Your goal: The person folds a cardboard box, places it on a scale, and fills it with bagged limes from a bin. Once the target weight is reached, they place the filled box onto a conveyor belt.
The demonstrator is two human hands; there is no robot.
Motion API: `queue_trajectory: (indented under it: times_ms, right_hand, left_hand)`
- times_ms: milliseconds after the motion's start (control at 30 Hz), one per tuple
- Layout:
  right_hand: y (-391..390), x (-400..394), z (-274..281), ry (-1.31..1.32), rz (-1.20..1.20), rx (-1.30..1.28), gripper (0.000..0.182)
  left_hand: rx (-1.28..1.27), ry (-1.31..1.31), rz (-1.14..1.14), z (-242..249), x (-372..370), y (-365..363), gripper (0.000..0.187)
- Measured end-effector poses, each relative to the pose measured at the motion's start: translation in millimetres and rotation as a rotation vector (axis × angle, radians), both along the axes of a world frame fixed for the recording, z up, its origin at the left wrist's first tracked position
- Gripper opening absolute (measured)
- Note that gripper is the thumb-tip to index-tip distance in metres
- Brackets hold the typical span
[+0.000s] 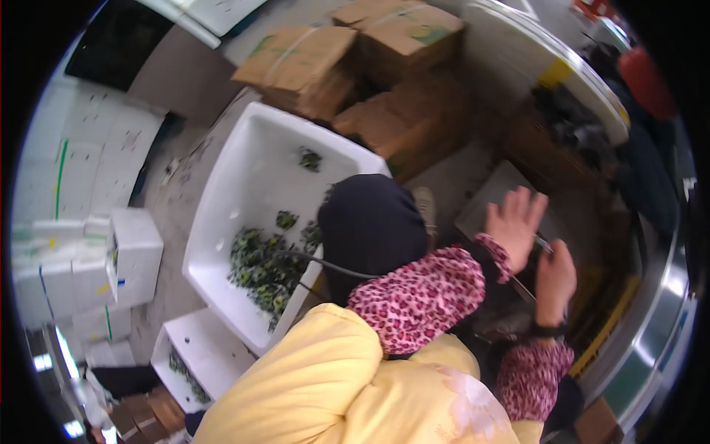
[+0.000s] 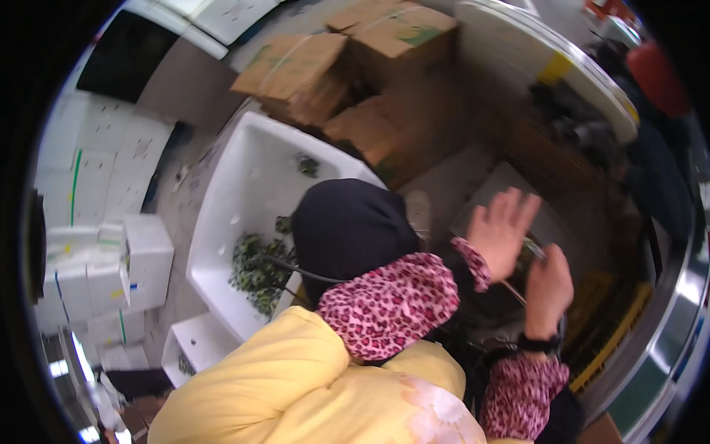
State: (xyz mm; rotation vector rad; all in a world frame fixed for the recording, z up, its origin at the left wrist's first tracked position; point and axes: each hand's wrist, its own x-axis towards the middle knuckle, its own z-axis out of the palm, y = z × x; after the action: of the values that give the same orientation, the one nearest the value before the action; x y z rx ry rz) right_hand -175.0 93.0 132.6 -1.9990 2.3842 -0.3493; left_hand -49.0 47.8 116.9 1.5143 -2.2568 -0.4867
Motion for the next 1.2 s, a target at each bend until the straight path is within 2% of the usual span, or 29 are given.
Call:
queue_trajectory:
  times_ms: [33, 67, 100, 133, 167, 200, 267, 300, 333, 367, 400, 433, 467, 500, 567, 633, 700, 767, 800, 833, 867, 933, 967, 1033, 1067, 1133, 1167, 1200]
  right_hand:
    - [7.0, -7.2, 13.8, -0.280, 0.007, -0.072, 0.013]
    - [13.2, -5.6, 32.1, -0.664, -0.065, -0.092, 0.011]
    - [18.6, -1.7, 53.2, -0.778, -0.021, -0.186, 0.011]
    - [15.0, -40.2, 44.4, -0.861, -0.083, -0.191, 0.016]
    - [14.7, -43.1, 55.0, -0.961, -0.065, -0.275, 0.022]
    - [20.2, -52.1, 57.0, -0.988, -0.048, -0.305, 0.028]
    - [15.8, -8.8, 92.3, -0.940, -0.071, -0.359, 0.029]
    - [18.5, -9.0, 88.2, -0.945, -0.067, -0.353, 0.029]
    - [20.8, -15.5, 79.8, -1.021, -0.113, -0.293, 0.030]
    - [23.8, -21.0, 72.0, -1.092, -0.160, -0.231, 0.031]
    - [26.7, -24.2, 63.6, -1.096, -0.150, -0.226, 0.031]
    - [30.5, -26.9, 54.7, -1.123, -0.169, -0.174, 0.030]
    - [34.2, -26.1, 47.8, -1.149, -0.191, -0.122, 0.030]
    - [36.9, -21.2, 44.5, -1.147, -0.209, -0.094, 0.029]
    - [43.4, -13.5, 38.7, -1.136, -0.220, -0.052, 0.029]
    - [47.1, -4.8, 38.0, -1.098, -0.260, 0.002, 0.026]
    - [50.0, -4.7, 32.4, -1.087, -0.255, 0.013, 0.027]
    - [47.6, 1.4, 35.2, -1.060, -0.249, 0.040, 0.026]
    - [46.2, 3.9, 36.3, -1.049, -0.248, 0.038, 0.026]
    - [44.8, 5.4, 36.6, -1.039, -0.236, 0.042, 0.026]
    - [42.9, 6.7, 37.8, -1.031, -0.227, 0.043, 0.026]
    - [39.4, 15.3, 43.1, -1.007, -0.236, 0.036, 0.025]
    - [39.0, 18.9, 44.7, -0.995, -0.231, 0.040, 0.025]
    - [39.3, 23.5, 45.3, -0.990, -0.225, 0.034, 0.024]
    - [40.1, 24.4, 45.3, -0.986, -0.225, 0.032, 0.024]
    - [43.2, 24.2, 43.5, -0.972, -0.222, 0.029, 0.025]
    - [45.1, 22.9, 41.6, -0.975, -0.222, 0.031, 0.025]
    - [46.4, 21.2, 38.7, -0.972, -0.229, 0.045, 0.025]
  left_hand:
    - [-0.056, 0.144, -0.070, 14.3, 1.1, 2.9, 0.083]
    - [-0.101, 0.278, -0.136, 35.7, 7.8, 4.0, 0.076]
    - [0.030, 0.392, -0.197, 61.9, 14.3, 2.0, 0.053]
    - [-0.109, 0.345, -0.168, 65.2, -11.6, -6.1, 0.029]
    - [-0.216, 0.378, -0.146, 88.1, -0.6, -8.5, 0.020]
    - [-0.306, 0.425, -0.113, 108.5, 19.6, -7.1, 0.026]
    - [-0.355, 0.530, -0.028, 145.7, 78.3, -5.5, 0.035]
    - [-0.362, 0.540, 0.019, 150.9, 109.0, -10.2, 0.034]
    - [-0.445, 0.534, 0.089, 151.9, 141.9, -14.4, 0.033]
    - [-0.422, 0.411, 0.156, 152.4, 177.9, -15.7, 0.040]
    - [-0.323, 0.390, 0.307, 141.1, 210.9, -16.3, 0.043]
    - [-0.320, 0.177, 0.500, 133.5, 237.5, -12.7, 0.038]
    - [-0.257, 0.107, 0.609, 114.8, 267.5, -11.3, 0.043]
    - [-0.093, 0.175, 0.717, 94.4, 296.8, -7.4, 0.048]
    - [0.099, 0.339, 0.882, 26.5, 360.0, 1.0, 0.059]
    - [0.290, 0.812, 1.094, -7.7, 377.9, 15.5, 0.072]
    - [0.393, 1.128, 1.289, -45.8, 374.6, 23.4, 0.062]
    - [0.618, 1.251, 1.102, -105.3, 379.5, 27.9, 0.082]
    - [0.731, 1.071, 1.086, -125.6, 371.6, 24.2, 0.080]
    - [0.888, 0.729, 0.958, -130.5, 364.2, 18.1, 0.081]
    - [0.891, 0.739, 0.949, -152.7, 358.6, 13.6, 0.081]
    - [0.516, -0.079, 0.580, -213.9, 346.1, 9.2, 0.083]
    - [0.515, -0.071, 0.570, -221.8, 331.8, 6.4, 0.083]
    - [0.519, -0.340, 0.556, -222.9, 309.9, 3.9, 0.080]
    - [0.518, -0.336, 0.554, -221.4, 309.0, 1.8, 0.080]
    - [0.831, -0.124, 0.537, -193.6, 308.4, -3.8, 0.071]
    - [0.853, -0.112, 0.551, -207.6, 316.4, -3.0, 0.056]
    - [0.869, -0.155, 0.443, -232.1, 339.5, -5.4, 0.050]
